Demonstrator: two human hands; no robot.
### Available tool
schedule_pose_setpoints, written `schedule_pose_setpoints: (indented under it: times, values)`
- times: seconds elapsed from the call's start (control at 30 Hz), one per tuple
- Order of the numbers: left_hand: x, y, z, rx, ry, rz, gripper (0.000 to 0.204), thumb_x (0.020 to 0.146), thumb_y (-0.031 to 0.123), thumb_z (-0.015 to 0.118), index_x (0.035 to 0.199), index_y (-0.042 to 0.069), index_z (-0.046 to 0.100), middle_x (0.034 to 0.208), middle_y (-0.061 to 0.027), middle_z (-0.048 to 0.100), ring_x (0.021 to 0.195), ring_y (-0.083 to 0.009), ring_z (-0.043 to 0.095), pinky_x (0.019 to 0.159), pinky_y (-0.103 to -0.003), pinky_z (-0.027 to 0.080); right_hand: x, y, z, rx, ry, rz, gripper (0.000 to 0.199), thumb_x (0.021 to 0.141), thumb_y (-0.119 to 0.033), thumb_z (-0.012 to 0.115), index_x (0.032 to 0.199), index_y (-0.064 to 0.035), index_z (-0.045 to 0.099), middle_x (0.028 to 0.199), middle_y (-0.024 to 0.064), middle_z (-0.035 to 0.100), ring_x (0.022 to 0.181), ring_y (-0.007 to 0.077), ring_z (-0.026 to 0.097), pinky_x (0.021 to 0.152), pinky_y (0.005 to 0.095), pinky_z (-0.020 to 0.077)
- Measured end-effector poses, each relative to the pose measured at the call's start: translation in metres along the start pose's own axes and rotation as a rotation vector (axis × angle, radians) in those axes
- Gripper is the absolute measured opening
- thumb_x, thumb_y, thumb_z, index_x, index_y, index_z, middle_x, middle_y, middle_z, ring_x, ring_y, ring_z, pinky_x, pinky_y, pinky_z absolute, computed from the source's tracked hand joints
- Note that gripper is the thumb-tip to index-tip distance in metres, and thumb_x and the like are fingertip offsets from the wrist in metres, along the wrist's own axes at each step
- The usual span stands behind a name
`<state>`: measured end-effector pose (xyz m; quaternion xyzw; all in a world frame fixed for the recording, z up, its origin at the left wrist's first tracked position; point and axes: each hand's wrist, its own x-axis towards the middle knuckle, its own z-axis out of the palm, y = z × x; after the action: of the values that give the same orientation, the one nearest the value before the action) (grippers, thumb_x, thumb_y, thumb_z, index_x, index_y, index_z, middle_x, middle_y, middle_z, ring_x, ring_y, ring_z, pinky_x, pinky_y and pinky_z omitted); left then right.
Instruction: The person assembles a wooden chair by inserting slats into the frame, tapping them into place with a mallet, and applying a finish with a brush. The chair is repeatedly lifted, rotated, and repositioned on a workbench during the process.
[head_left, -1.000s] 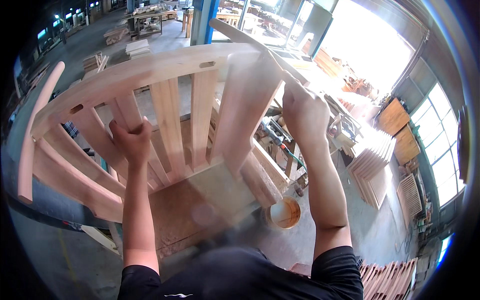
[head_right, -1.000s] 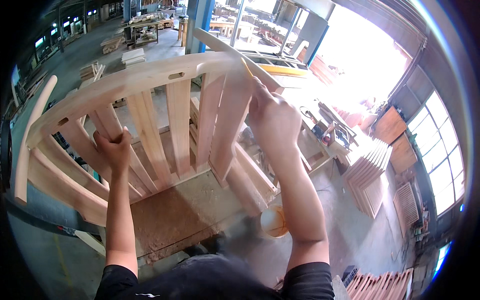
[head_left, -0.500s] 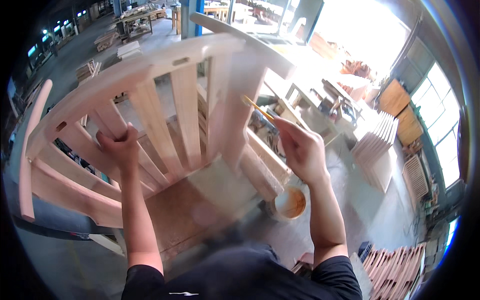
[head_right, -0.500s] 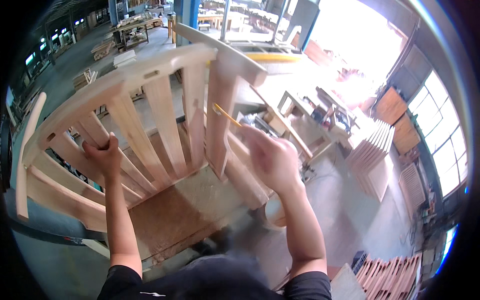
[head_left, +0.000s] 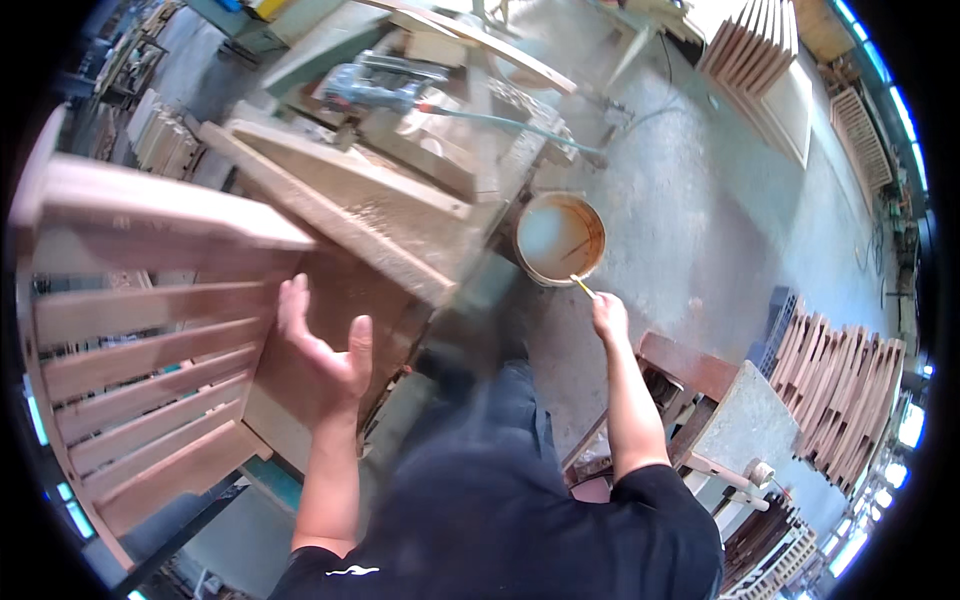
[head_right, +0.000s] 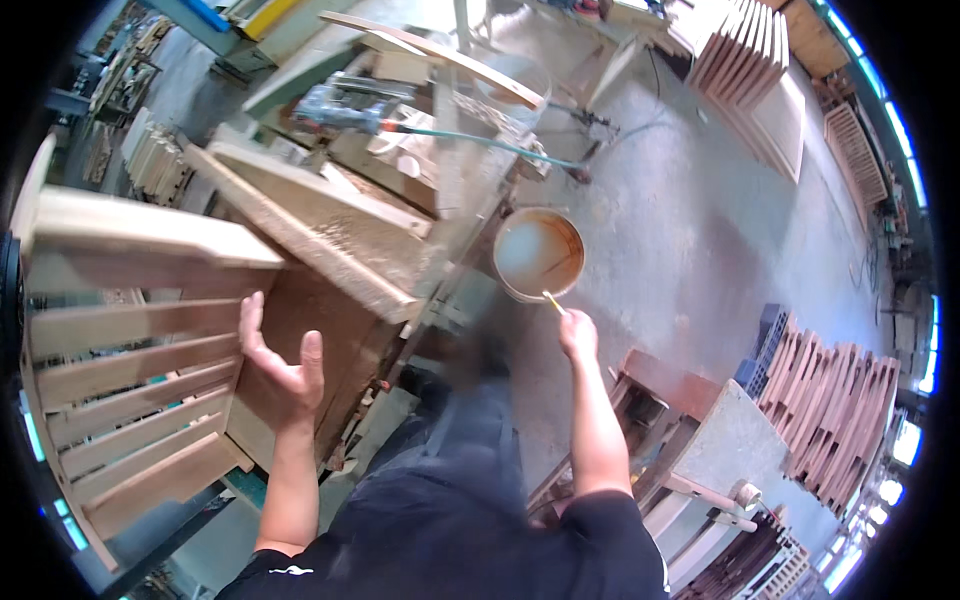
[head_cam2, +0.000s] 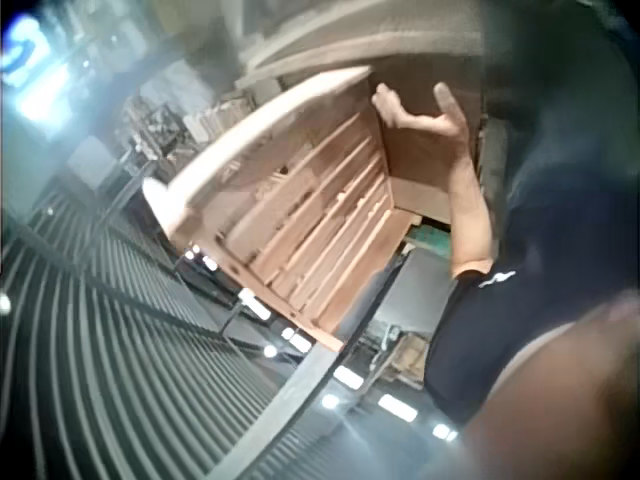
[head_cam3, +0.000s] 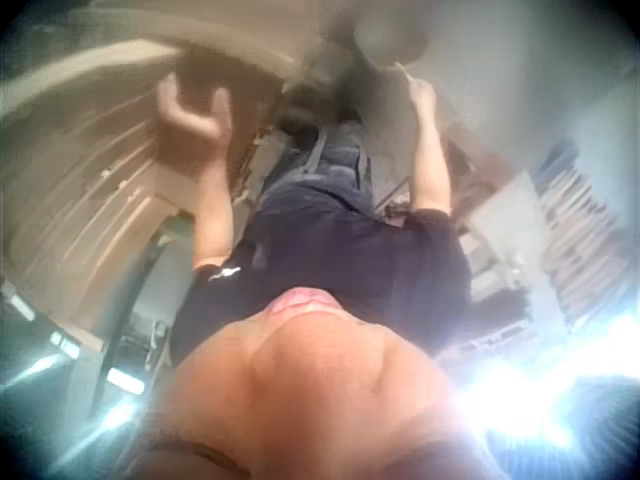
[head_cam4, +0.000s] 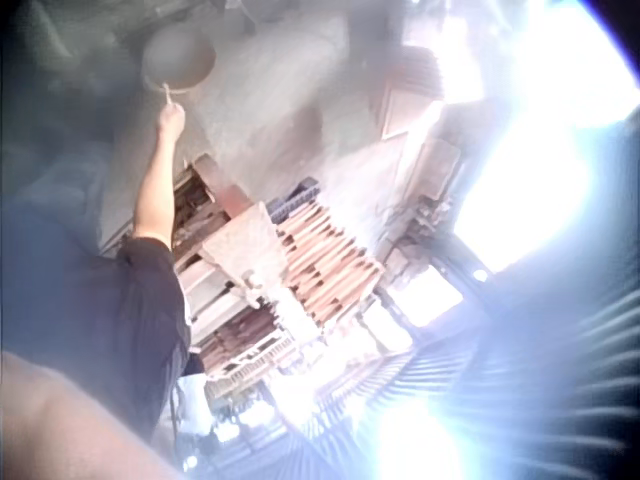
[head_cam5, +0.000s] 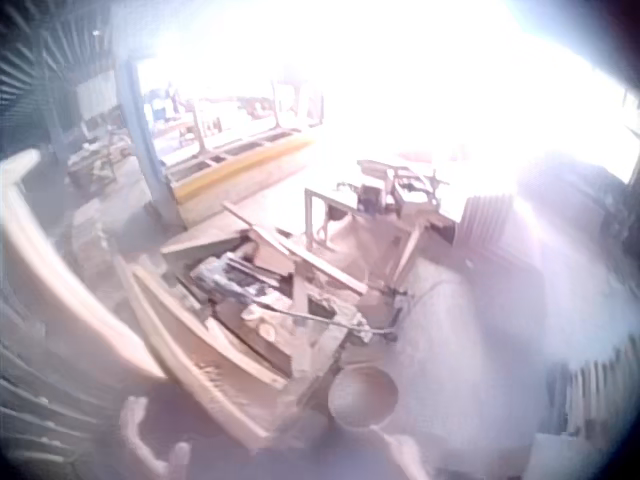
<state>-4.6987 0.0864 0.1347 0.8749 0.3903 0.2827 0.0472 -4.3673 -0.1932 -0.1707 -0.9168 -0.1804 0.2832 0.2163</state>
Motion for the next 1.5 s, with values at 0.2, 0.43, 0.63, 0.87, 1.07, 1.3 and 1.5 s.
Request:
schedule_pose_setpoints:
  times: [0.2,0.43,0.63,0.87,1.07,1.3,1.5]
  values:
    - [0.031,0.028,0.145,-0.041,-0.321,0.112,0.067,0.091,0.057,0.061,0.127,0.001,0.056,0.133,-0.0185,0.059,0.130,-0.0416,0.050,0.111,-0.052,0.034,0.124,0.002,0.092,0.054,-0.117,0.209,0.036,0.097,-0.030,0.051,0.119,-0.0088,0.070,0.115,0.0203,0.069,0.112,0.0364,0.065,0.098,0.0458,0.0503]
    - [0.017,0.027,0.188,0.047,-0.390,0.036,0.044,0.088,0.053,0.059,0.087,0.008,0.060,0.084,-0.0066,0.061,0.089,-0.0281,0.059,0.110,-0.054,0.032,0.293,0.079,0.246,-0.024,-0.396,-0.049,0.036,0.096,-0.030,0.051,0.115,-0.0072,0.071,0.114,0.0194,0.070,0.108,0.0380,0.066,0.095,0.0471,0.0513]
    - [0.016,0.028,0.190,0.174,-0.544,-0.015,0.047,0.085,0.056,0.061,0.084,0.009,0.057,0.081,-0.0063,0.059,0.083,-0.0267,0.056,0.110,-0.055,0.030,0.266,0.057,0.290,0.014,-0.359,0.171,0.035,0.094,-0.028,0.049,0.103,-0.0046,0.074,0.107,0.0240,0.070,0.105,0.0400,0.067,0.092,0.0480,0.0512]
    - [0.018,0.026,0.178,0.195,-0.557,0.031,0.047,0.080,0.056,0.065,0.086,0.010,0.059,0.079,-0.0063,0.060,0.078,-0.0264,0.057,0.111,-0.053,0.028,0.217,0.047,0.246,0.515,-0.232,-0.015,0.025,0.092,-0.020,0.055,0.085,-0.0004,0.069,0.081,0.0294,0.062,0.079,0.0399,0.069,0.070,0.0492,0.0497]
    - [0.019,0.023,0.181,0.144,-0.546,0.040,0.046,0.077,0.055,0.068,0.087,0.011,0.061,0.081,-0.0056,0.061,0.081,-0.0256,0.059,0.112,-0.049,0.030,0.310,0.092,0.288,0.212,0.078,0.130,0.030,0.092,-0.025,0.053,0.096,-0.0047,0.075,0.091,0.0226,0.071,0.088,0.0417,0.070,0.078,0.0520,0.0547]
    - [0.026,0.022,0.169,0.083,-0.439,0.119,0.036,0.071,0.045,0.075,0.083,0.013,0.064,0.081,-0.0039,0.064,0.079,-0.0257,0.061,0.104,-0.050,0.038,0.251,0.040,0.189,0.069,0.004,-0.091,0.031,0.098,-0.022,0.050,0.112,-0.0040,0.070,0.099,0.0188,0.072,0.094,0.0358,0.069,0.084,0.0423,0.0541]
    - [0.030,0.014,0.141,-0.186,-0.408,0.082,0.066,0.071,0.048,0.083,0.119,0.007,0.062,0.113,-0.0129,0.065,0.108,-0.0341,0.060,0.104,-0.045,0.041,0.097,0.152,0.144,-0.069,0.004,0.030,0.035,0.100,-0.026,0.047,0.100,0.0050,0.062,0.096,0.0286,0.067,0.093,0.0493,0.062,0.085,0.0522,0.0490]
